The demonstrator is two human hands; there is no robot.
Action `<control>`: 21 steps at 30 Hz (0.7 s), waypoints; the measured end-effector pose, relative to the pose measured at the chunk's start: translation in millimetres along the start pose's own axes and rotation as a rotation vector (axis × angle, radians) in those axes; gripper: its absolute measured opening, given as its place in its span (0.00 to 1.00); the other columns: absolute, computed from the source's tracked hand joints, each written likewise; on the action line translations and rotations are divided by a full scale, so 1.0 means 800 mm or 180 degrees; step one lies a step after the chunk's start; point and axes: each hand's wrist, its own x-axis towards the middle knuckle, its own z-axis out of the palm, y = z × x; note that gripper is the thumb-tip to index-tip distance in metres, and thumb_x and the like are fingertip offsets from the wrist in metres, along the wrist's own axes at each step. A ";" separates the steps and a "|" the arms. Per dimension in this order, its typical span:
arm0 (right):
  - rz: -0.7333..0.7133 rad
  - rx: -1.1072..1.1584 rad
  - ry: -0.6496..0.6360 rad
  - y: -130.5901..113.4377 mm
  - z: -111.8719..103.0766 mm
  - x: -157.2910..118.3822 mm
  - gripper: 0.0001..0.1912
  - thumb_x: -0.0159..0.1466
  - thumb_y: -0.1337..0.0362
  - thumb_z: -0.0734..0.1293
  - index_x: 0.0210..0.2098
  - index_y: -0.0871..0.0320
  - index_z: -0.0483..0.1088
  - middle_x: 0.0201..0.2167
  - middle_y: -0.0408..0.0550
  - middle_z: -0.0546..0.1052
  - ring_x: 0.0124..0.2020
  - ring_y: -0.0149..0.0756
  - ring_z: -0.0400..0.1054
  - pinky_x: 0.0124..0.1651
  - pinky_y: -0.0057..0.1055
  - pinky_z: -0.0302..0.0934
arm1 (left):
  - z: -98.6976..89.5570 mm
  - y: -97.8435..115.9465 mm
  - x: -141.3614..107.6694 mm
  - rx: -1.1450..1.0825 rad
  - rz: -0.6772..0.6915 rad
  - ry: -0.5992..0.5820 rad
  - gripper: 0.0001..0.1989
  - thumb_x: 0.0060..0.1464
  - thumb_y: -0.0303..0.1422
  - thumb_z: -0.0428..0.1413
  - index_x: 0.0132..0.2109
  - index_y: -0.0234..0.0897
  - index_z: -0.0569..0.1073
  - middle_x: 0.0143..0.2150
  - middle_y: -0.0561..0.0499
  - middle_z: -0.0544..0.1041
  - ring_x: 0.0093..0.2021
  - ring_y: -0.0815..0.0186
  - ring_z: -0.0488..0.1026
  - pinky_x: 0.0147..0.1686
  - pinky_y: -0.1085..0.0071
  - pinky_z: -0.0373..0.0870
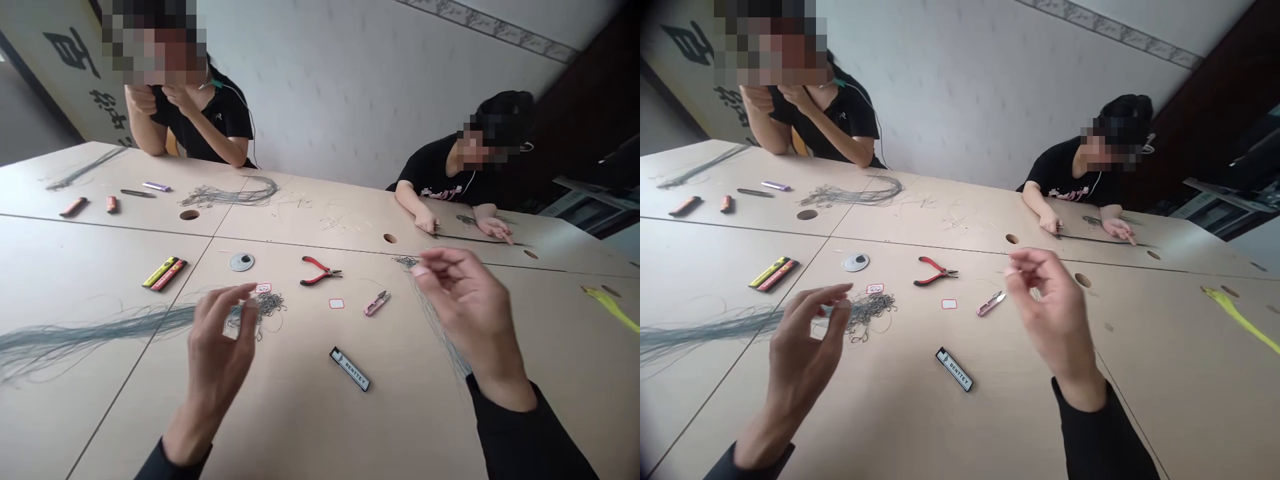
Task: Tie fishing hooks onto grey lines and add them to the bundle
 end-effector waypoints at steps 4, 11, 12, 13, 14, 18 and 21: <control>0.0177 0.0197 -0.1102 -0.022 0.007 -0.009 0.13 0.68 0.58 0.69 0.51 0.51 0.72 0.35 0.44 0.80 0.36 0.38 0.76 0.40 0.34 0.70 | 0.017 0.073 0.017 -0.0751 0.0014 -0.0857 0.08 0.66 0.32 0.55 0.47 0.42 0.78 0.44 0.50 0.79 0.44 0.62 0.75 0.44 0.66 0.71; 0.0312 0.0557 -0.1622 -0.039 0.017 0.004 0.13 0.70 0.59 0.67 0.54 0.51 0.68 0.33 0.42 0.78 0.31 0.35 0.71 0.39 0.35 0.68 | 0.046 0.121 0.046 -0.1263 -0.0296 -0.1855 0.09 0.66 0.36 0.54 0.41 0.42 0.78 0.39 0.50 0.82 0.42 0.60 0.76 0.45 0.63 0.68; 0.0306 0.0581 -0.1632 -0.038 0.018 0.006 0.13 0.70 0.60 0.66 0.54 0.51 0.68 0.32 0.41 0.78 0.30 0.34 0.70 0.39 0.34 0.67 | 0.048 0.123 0.047 -0.1254 -0.0301 -0.1929 0.09 0.66 0.37 0.54 0.41 0.42 0.78 0.39 0.50 0.82 0.42 0.60 0.76 0.45 0.63 0.67; 0.0312 0.0610 -0.1645 -0.037 0.018 0.007 0.13 0.70 0.60 0.66 0.54 0.51 0.68 0.31 0.40 0.77 0.30 0.34 0.70 0.39 0.33 0.67 | 0.050 0.124 0.049 -0.1244 -0.0298 -0.1987 0.09 0.66 0.37 0.54 0.41 0.42 0.78 0.39 0.50 0.82 0.42 0.60 0.75 0.45 0.63 0.67; 0.0321 0.0643 -0.1655 -0.036 0.019 0.007 0.13 0.71 0.59 0.66 0.54 0.50 0.68 0.31 0.39 0.77 0.31 0.34 0.70 0.39 0.33 0.67 | 0.051 0.124 0.050 -0.1236 -0.0297 -0.2038 0.09 0.66 0.37 0.54 0.40 0.42 0.78 0.39 0.51 0.81 0.42 0.61 0.75 0.45 0.63 0.67; 0.0347 0.0767 -0.1671 -0.028 0.020 0.006 0.13 0.72 0.57 0.65 0.55 0.48 0.67 0.33 0.39 0.76 0.35 0.34 0.70 0.39 0.32 0.66 | 0.055 0.123 0.053 -0.1167 -0.0384 -0.2215 0.11 0.65 0.40 0.54 0.38 0.41 0.76 0.36 0.52 0.80 0.39 0.62 0.72 0.43 0.64 0.66; 0.0336 0.0866 -0.1682 -0.023 0.023 0.003 0.12 0.73 0.58 0.65 0.55 0.47 0.68 0.35 0.40 0.76 0.37 0.35 0.71 0.38 0.30 0.66 | 0.057 0.118 0.054 -0.1150 -0.0519 -0.2317 0.11 0.65 0.42 0.54 0.38 0.42 0.76 0.37 0.51 0.80 0.40 0.61 0.71 0.44 0.63 0.66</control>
